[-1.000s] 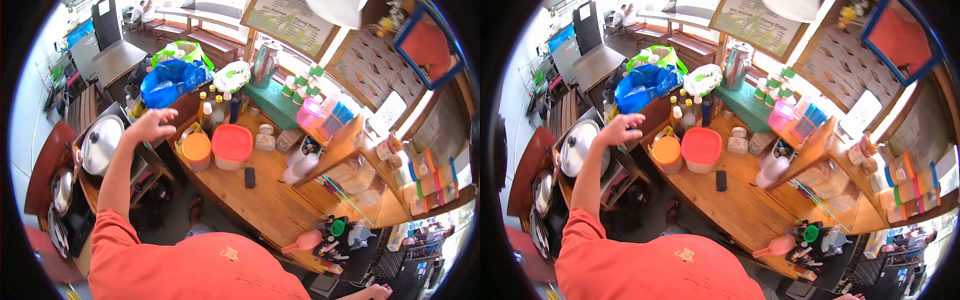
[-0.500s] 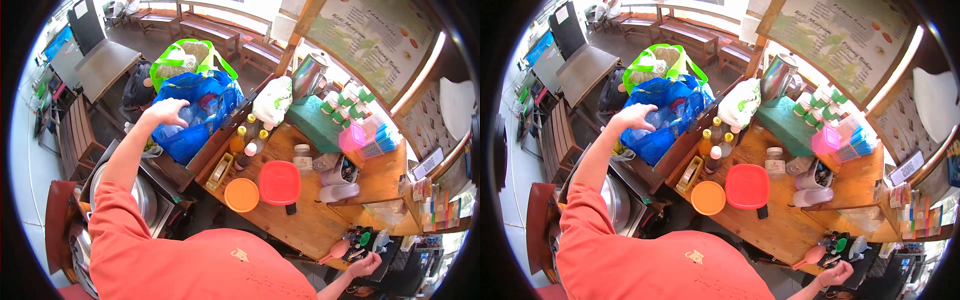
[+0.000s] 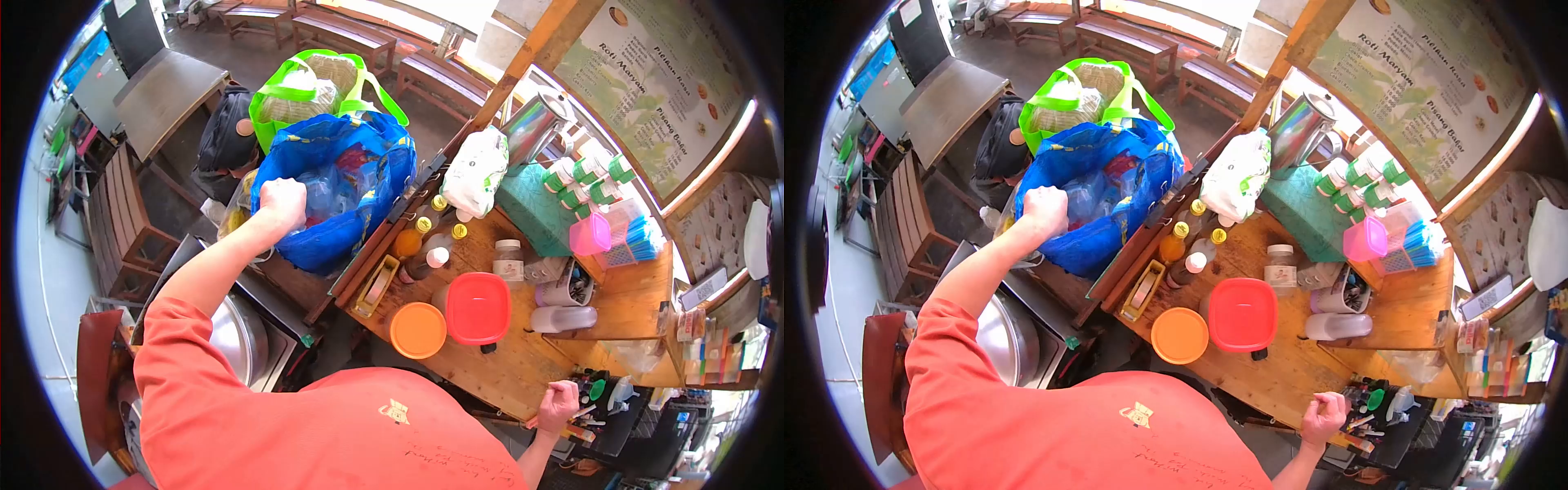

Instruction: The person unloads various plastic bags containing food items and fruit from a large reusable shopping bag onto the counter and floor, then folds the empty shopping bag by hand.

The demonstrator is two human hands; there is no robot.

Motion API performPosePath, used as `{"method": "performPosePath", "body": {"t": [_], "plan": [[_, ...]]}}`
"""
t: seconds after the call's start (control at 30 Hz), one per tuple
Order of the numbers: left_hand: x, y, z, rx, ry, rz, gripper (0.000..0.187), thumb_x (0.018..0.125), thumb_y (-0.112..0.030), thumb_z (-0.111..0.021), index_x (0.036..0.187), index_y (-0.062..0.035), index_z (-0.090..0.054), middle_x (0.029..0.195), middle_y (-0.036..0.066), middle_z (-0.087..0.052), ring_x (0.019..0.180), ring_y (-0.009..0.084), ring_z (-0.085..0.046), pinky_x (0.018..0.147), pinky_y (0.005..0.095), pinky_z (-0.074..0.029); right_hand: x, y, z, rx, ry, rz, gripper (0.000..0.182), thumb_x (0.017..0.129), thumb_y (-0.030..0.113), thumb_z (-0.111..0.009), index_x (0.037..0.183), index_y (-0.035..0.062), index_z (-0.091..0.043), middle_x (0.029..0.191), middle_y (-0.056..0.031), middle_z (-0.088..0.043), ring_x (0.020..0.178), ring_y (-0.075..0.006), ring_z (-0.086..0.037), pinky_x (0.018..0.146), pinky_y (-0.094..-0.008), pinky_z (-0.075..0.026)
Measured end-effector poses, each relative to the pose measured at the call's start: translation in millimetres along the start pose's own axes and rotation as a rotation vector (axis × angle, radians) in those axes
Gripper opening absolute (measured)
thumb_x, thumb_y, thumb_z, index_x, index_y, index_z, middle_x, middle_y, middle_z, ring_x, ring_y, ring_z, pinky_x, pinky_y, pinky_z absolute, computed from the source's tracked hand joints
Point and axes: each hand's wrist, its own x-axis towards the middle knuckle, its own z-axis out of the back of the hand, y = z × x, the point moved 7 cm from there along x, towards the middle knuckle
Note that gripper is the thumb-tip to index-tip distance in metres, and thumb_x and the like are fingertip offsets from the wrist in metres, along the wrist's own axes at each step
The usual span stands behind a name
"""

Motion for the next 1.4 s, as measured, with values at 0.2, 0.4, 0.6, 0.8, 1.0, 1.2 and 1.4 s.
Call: {"method": "performPosePath", "body": {"t": [0.2,0.4,0.6,0.8,1.0,1.2,1.4], "plan": [[21,11,-5,-0.064,-0.116,0.007,0.083,0.077,-0.022,-0.076,0.150,-0.0049,-0.040,0.117,0.016,-0.069,0.108,0.0334,-0.070,0.092,0.0427,-0.057,3,29,-15,0.018,0.055,0.007,0.013,0.075,-0.010,-0.065,0.082,0.0001,-0.065,0.083,-0.0112,-0.062,0.073,-0.0224,-0.061,0.065,-0.0301,-0.049],[43,3,-12,-0.280,-0.151,-0.141,0.072,0.071,-0.026,-0.082,0.135,-0.0049,-0.056,0.116,0.021,-0.070,0.108,0.0392,-0.069,0.094,0.0486,-0.057,-4,36,-34,0.088,0.095,-0.013,0.010,0.075,-0.006,-0.067,0.082,0.0019,-0.068,0.081,-0.0121,-0.067,0.073,-0.0271,-0.066,0.068,-0.0336,-0.054],[41,29,30,-0.492,-0.284,-0.102,0.044,0.071,-0.034,-0.072,0.099,0.0002,-0.071,0.104,0.025,-0.072,0.100,0.0406,-0.070,0.090,0.0480,-0.056,-10,46,-36,0.119,0.121,-0.047,0.010,0.075,-0.003,-0.067,0.082,0.0036,-0.069,0.081,-0.0121,-0.069,0.072,-0.0264,-0.068,0.067,-0.0344,-0.055],[-54,65,195,-0.670,-0.793,-0.254,0.040,0.075,-0.025,-0.072,0.106,-0.0006,-0.066,0.113,0.024,-0.066,0.104,0.0404,-0.062,0.090,0.0500,-0.052,-21,19,-43,0.060,0.171,-0.002,0.006,0.081,0.011,-0.071,0.086,0.0086,-0.074,0.085,-0.0109,-0.073,0.076,-0.0279,-0.072,0.070,-0.0378,-0.058],[-159,52,324,-1.214,-0.975,-0.361,0.056,0.090,-0.029,-0.074,0.135,0.0013,-0.058,0.131,0.019,-0.061,0.121,0.0266,-0.058,0.099,0.0398,-0.050,-43,8,-36,0.130,0.261,-0.056,0.016,0.088,0.020,-0.066,0.099,0.0109,-0.073,0.093,-0.0076,-0.073,0.080,-0.0259,-0.072,0.071,-0.0372,-0.057],[-326,-82,490,-1.412,-1.642,-0.863,0.046,0.087,-0.012,-0.076,0.125,0.0121,-0.066,0.097,0.022,-0.072,0.089,0.0254,-0.070,0.064,0.0322,-0.059,-98,-36,-1,0.177,0.247,-0.093,0.017,0.091,0.022,-0.064,0.102,0.0123,-0.073,0.095,-0.0077,-0.073,0.081,-0.0285,-0.070,0.072,-0.0395,-0.056],[-403,-259,640,-1.146,-1.712,-1.143,0.056,0.093,-0.038,-0.070,0.134,-0.0010,-0.062,0.126,0.017,-0.067,0.111,0.0240,-0.066,0.096,0.0354,-0.052,-178,-103,65,0.214,0.123,-0.203,0.019,0.092,0.023,-0.065,0.104,0.0115,-0.074,0.095,-0.0079,-0.074,0.083,-0.0279,-0.071,0.073,-0.0382,-0.057]]}}
